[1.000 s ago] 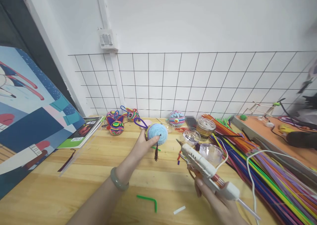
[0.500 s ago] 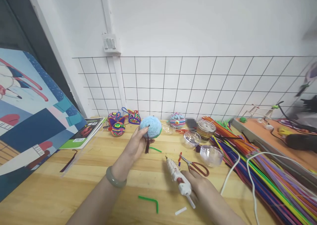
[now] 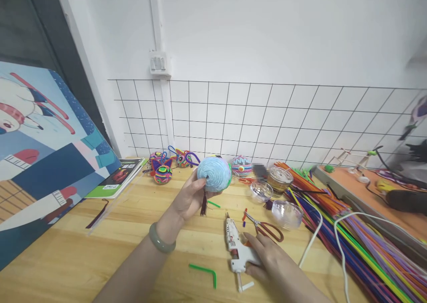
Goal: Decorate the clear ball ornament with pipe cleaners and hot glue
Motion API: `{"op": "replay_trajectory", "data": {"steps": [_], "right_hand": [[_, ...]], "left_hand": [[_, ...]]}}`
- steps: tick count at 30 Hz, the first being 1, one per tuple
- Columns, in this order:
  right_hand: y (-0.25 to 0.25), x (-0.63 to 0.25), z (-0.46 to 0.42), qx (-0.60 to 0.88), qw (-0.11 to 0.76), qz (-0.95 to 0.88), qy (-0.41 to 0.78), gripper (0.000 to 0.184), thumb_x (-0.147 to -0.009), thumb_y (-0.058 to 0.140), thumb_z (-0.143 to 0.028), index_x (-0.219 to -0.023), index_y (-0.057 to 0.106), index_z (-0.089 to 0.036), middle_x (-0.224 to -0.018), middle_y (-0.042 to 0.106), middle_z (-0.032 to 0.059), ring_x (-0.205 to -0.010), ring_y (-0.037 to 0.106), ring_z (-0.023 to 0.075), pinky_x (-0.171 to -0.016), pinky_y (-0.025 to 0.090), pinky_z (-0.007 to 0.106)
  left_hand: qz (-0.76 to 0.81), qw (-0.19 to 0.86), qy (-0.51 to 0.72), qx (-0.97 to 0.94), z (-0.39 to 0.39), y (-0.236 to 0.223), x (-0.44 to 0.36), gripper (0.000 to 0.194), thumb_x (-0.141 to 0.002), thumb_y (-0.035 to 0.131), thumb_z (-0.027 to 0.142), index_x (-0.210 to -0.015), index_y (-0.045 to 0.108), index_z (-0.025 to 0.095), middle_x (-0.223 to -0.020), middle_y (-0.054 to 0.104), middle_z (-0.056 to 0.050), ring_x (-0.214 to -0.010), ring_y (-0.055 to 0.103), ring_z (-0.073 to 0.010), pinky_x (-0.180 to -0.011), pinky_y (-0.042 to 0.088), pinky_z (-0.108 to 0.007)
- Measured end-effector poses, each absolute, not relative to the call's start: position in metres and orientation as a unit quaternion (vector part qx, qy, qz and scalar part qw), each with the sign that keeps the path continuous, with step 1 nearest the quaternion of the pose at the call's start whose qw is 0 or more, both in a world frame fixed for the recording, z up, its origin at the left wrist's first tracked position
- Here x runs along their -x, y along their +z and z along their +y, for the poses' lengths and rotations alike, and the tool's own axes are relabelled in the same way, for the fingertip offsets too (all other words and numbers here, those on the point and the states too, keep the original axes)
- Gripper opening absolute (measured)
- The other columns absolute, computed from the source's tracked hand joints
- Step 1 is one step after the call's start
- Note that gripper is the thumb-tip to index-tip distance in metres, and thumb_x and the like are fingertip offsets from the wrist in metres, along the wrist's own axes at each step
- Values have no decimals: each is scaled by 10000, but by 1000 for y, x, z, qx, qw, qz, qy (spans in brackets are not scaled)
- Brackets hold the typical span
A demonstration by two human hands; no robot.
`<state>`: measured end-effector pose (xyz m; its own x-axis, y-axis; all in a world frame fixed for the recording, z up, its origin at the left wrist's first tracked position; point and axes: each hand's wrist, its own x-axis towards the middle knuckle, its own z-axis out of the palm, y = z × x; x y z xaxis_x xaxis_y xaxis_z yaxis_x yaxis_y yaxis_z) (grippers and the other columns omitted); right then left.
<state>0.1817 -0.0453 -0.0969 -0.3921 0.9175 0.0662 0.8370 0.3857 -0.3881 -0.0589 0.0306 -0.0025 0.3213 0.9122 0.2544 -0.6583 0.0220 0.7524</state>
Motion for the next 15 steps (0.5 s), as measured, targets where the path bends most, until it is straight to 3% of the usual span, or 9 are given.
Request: {"op": "replay_trajectory", "data": {"steps": [3, 6, 10, 15], "right_hand": [[-95, -184, -43, 526, 140, -832, 106, 481, -642, 688, -177, -1121, 649, -152, -1016, 662, 150, -950, 628, 334, -827, 488, 457], [-88, -187, -42, 505, 201, -832, 112, 471, -729, 701, -304, -1173, 639, -162, -1144, 640, 181, -1072, 596, 361, -905, 469, 498], [-61, -185, -41, 492, 305, -788, 210, 546, -885, 570, -406, -1388, 429, -246, -1396, 490, 142, -1269, 484, 290, -1022, 429, 464], [-14, -163, -31, 423, 443, -751, 247, 676, -876, 601, -413, -1459, 277, -307, -1396, 479, 118, -1260, 486, 272, -1019, 428, 498]], "left_hand": [[148, 692, 560, -431, 28, -2, 61, 598, -671, 765, 348, -1221, 547, 259, -1168, 645, -81, -1115, 584, -293, -949, 485, -478], [140, 685, 557, -448, 26, -2, 63, 630, -654, 775, 387, -1227, 551, 248, -1165, 645, -98, -1121, 578, -316, -945, 482, -496], [126, 700, 534, -457, 24, -6, 62, 623, -649, 768, 434, -1205, 574, 230, -1169, 643, -109, -1145, 563, -334, -955, 472, -502], [114, 723, 521, -439, 23, -12, 56, 566, -695, 738, 416, -1205, 572, 236, -1153, 658, -102, -1147, 570, -321, -967, 456, -491]]}}
